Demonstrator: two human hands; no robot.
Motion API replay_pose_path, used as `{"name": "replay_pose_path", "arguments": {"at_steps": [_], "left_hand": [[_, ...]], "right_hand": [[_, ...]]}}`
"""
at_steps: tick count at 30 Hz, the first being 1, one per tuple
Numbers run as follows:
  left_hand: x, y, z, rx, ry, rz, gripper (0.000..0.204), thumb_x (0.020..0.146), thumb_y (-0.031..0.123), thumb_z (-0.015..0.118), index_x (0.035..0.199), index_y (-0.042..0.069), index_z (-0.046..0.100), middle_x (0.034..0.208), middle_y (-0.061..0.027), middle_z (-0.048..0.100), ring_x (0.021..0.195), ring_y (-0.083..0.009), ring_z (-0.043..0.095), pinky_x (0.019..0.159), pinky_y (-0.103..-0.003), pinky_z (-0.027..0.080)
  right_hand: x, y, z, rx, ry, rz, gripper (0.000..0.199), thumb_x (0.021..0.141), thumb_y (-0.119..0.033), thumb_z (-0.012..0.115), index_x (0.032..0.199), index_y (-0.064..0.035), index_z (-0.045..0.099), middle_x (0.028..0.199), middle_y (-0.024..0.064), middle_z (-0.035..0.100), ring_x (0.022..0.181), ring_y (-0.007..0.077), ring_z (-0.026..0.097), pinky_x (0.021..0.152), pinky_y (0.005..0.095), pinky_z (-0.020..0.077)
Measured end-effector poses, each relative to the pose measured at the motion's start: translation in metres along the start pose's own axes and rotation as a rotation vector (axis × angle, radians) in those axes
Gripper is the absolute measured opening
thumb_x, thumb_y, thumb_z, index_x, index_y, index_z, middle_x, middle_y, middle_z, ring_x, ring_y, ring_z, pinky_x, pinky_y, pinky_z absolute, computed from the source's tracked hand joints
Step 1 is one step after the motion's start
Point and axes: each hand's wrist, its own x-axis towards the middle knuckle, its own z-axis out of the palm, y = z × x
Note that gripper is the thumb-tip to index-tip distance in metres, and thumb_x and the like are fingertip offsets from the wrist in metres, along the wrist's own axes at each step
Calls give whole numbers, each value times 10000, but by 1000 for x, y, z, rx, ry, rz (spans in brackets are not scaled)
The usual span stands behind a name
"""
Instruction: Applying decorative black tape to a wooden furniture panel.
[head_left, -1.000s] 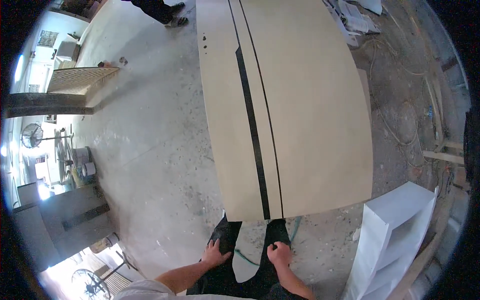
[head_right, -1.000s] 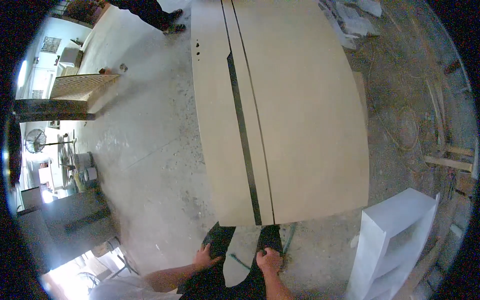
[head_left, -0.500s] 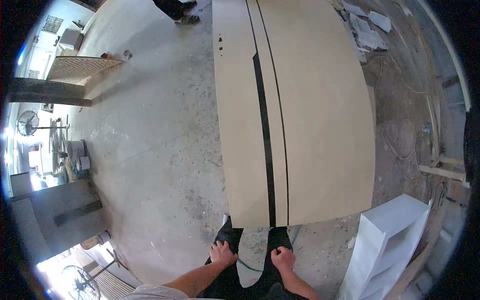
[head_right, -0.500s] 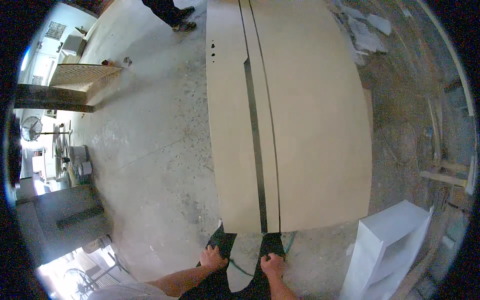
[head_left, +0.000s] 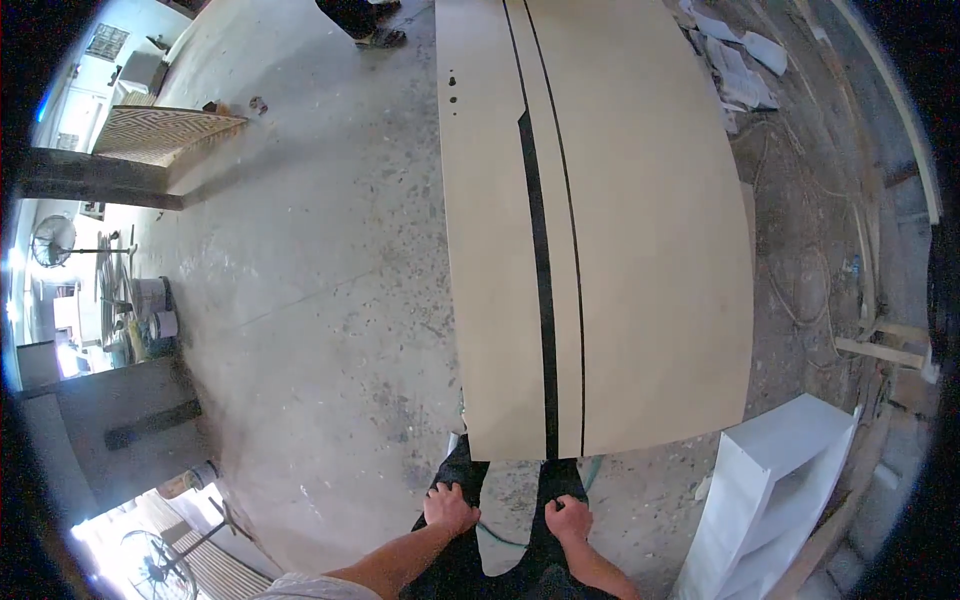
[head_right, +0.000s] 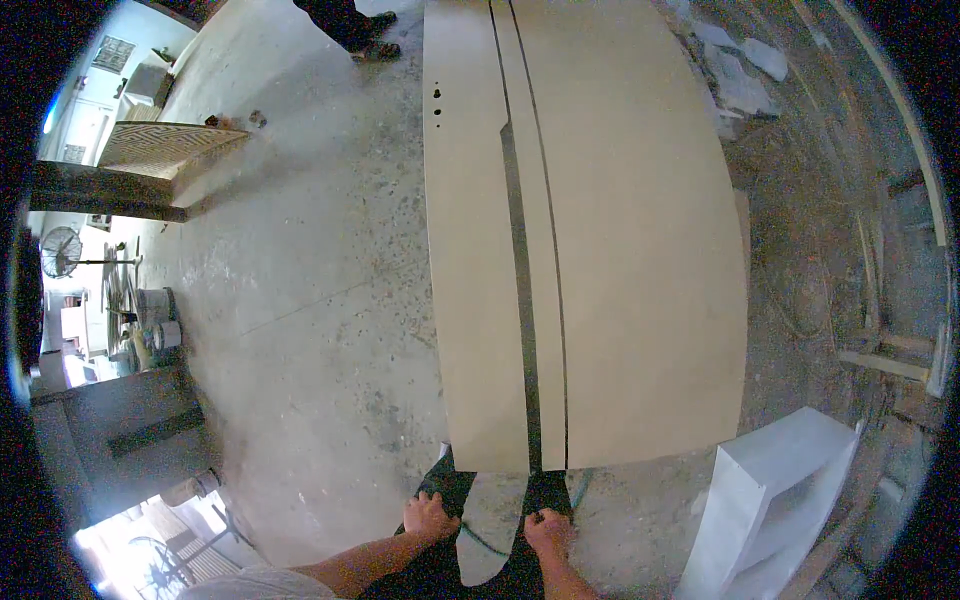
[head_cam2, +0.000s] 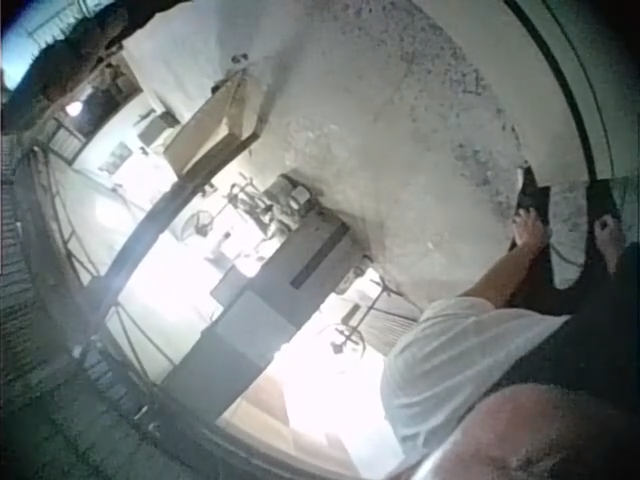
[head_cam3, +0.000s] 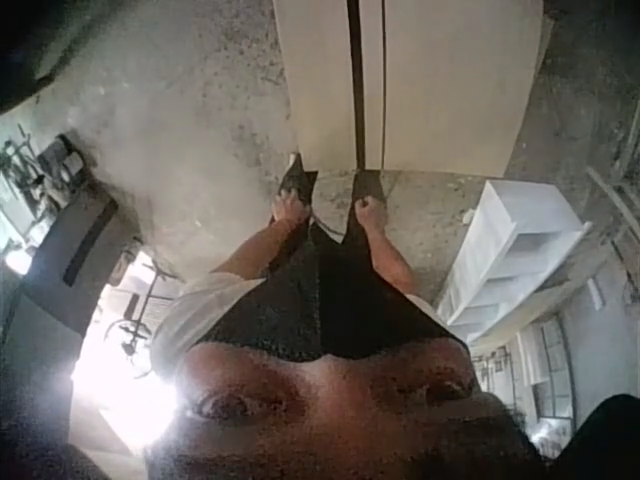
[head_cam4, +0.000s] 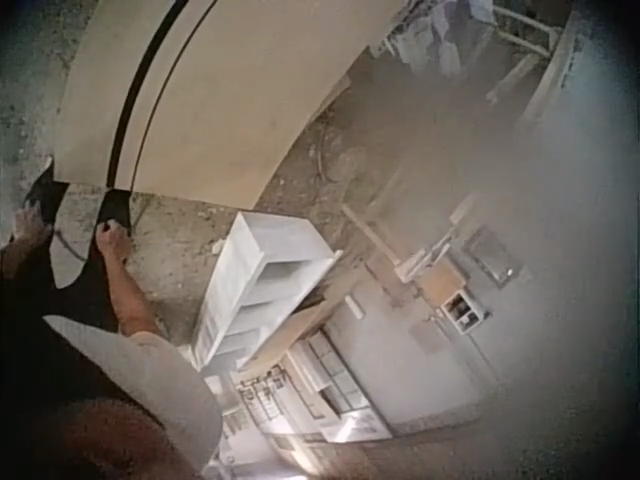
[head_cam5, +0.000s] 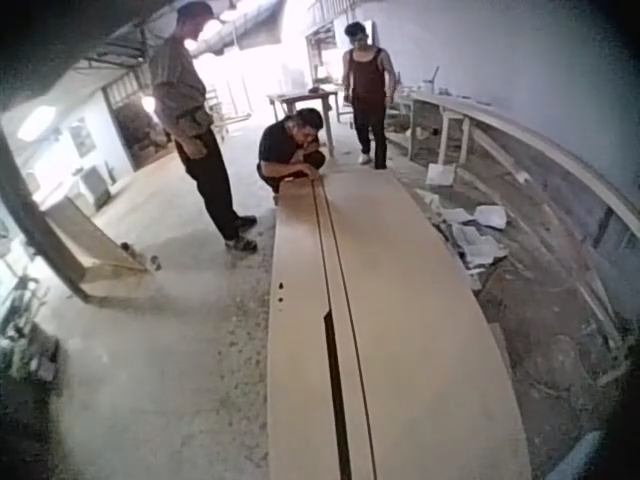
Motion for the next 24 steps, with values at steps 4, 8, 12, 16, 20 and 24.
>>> {"name": "replay_pose_path", "arguments": {"at_steps": [4,8,12,16,20,24], "left_hand": [[0,0,-1,17,1,23,683,763,520,704,1247,60,560,1245,-182,538,1182,-361,545,959,-467,476],[2,4,-2,34,-21,23,683,768,527,703,1243,57,562,1237,-180,545,1176,-363,551,954,-464,481],[4,8,2,34,-2,16,671,769,527,701,1225,51,577,1230,-181,556,1166,-366,563,957,-453,486],[4,10,6,31,26,34,654,771,520,695,1212,50,588,1222,-184,565,1161,-367,571,962,-450,486],[5,14,14,64,22,21,644,778,512,682,1215,49,586,1225,-188,566,1160,-367,573,956,-456,488],[1,28,14,66,20,45,635,779,498,668,1218,48,584,1229,-192,565,1154,-375,573,948,-458,488]], "right_hand": [[-1,-1,-1,46,-64,63,292,778,-399,674,918,-150,736,907,149,716,891,379,671,780,514,531],[-1,8,1,80,-42,34,288,776,-391,669,913,-147,735,923,147,712,944,369,659,794,528,527],[-3,5,-5,49,-15,92,287,768,-387,673,897,-139,736,904,150,713,922,368,665,788,524,532],[-2,12,-6,71,-6,24,283,771,-374,670,901,-133,736,881,143,719,885,367,672,785,512,538],[-2,9,-18,152,-47,26,253,782,-345,665,892,-127,734,877,143,717,878,369,670,775,501,543],[-3,24,-17,113,-98,84,221,806,-312,652,884,-122,734,884,132,717,879,359,668,782,495,535]]}}
